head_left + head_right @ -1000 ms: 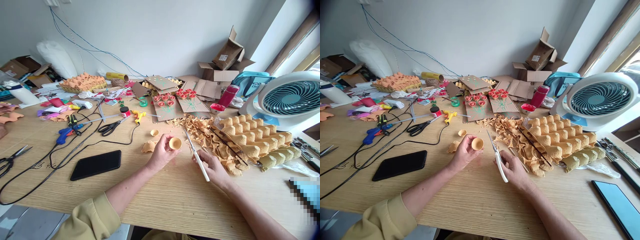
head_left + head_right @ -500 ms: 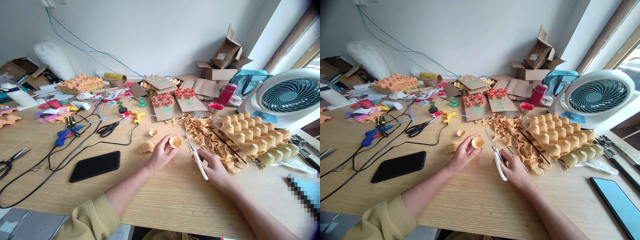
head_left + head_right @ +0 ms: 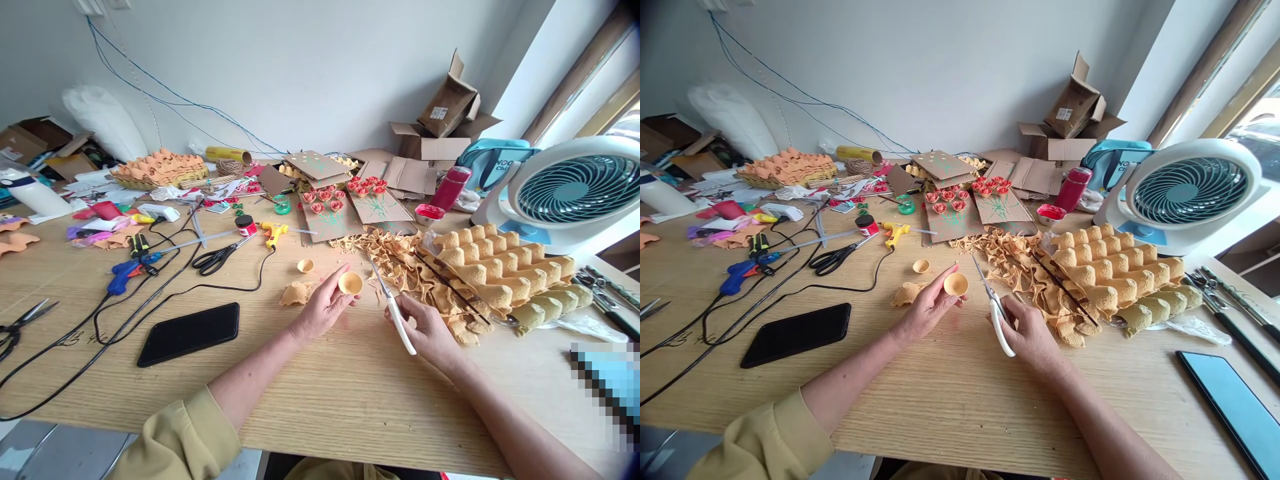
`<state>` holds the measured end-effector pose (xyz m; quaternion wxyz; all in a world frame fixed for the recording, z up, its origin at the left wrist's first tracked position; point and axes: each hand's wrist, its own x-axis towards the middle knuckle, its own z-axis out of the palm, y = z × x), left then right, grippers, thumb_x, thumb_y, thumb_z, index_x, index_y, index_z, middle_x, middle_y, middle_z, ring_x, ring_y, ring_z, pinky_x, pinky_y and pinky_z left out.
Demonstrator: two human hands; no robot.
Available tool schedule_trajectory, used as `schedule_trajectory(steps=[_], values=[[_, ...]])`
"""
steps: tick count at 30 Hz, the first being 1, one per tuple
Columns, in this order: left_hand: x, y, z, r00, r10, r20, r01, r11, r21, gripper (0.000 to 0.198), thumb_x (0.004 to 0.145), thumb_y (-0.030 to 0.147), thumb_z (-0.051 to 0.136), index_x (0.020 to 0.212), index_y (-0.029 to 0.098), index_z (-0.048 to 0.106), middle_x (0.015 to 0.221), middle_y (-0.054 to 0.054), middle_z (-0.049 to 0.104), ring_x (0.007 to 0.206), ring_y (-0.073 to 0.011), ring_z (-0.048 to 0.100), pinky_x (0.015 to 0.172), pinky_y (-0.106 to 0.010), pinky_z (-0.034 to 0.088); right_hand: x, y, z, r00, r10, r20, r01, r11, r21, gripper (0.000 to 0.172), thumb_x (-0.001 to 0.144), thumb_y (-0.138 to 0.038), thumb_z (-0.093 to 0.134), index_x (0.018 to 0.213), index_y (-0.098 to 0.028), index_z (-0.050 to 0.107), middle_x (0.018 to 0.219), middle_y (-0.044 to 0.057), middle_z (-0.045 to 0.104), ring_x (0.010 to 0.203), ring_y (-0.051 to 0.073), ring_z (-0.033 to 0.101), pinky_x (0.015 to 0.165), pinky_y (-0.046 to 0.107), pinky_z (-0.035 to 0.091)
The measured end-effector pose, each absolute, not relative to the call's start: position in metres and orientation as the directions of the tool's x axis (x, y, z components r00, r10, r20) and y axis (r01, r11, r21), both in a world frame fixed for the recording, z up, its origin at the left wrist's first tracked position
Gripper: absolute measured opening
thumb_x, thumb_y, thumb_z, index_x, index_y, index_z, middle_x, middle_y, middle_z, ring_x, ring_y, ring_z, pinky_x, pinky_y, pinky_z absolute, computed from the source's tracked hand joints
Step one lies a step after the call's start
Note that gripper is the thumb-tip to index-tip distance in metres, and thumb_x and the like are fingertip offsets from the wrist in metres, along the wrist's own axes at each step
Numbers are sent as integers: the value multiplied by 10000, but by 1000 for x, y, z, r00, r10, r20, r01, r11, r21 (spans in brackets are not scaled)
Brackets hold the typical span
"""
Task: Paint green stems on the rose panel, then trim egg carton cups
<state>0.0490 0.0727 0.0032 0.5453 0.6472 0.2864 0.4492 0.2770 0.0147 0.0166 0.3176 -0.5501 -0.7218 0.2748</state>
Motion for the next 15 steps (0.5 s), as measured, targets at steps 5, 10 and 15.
schedule_trajectory(steps=[5, 10, 15], values=[[45, 84, 5, 350, 884, 310, -203, -251, 946, 624, 875, 339, 696, 1426, 228, 423, 1229, -107, 594, 969, -193, 690, 810, -294, 601, 288, 21, 13, -193, 964, 183, 824, 260, -504, 331, 933, -439, 507, 692, -223, 434, 596, -39, 476, 539, 111, 409, 538, 257, 299], [29, 99, 21, 236, 919, 315, -158, -284, 946, 502, 796, 331, 764, 1220, 191, 533, 1126, -77, 633, 893, -172, 699, 758, -272, 590, 292, 20, 14, -267, 954, 134, 914, 295, -279, 259, 910, -399, 516, 734, -210, 498, 648, 9, 588, 571, 135, 506, 576, 275, 315], [-6, 124, 38, -10, 918, 396, -15, -396, 918, 518, 792, 377, 748, 1232, 216, 525, 1191, -87, 657, 1017, -192, 683, 826, -296, 569, 269, 7, 23, -349, 937, 18, 931, 349, -107, 293, 910, -443, 515, 760, -201, 582, 686, 53, 678, 635, 188, 617, 618, 311, 328]])
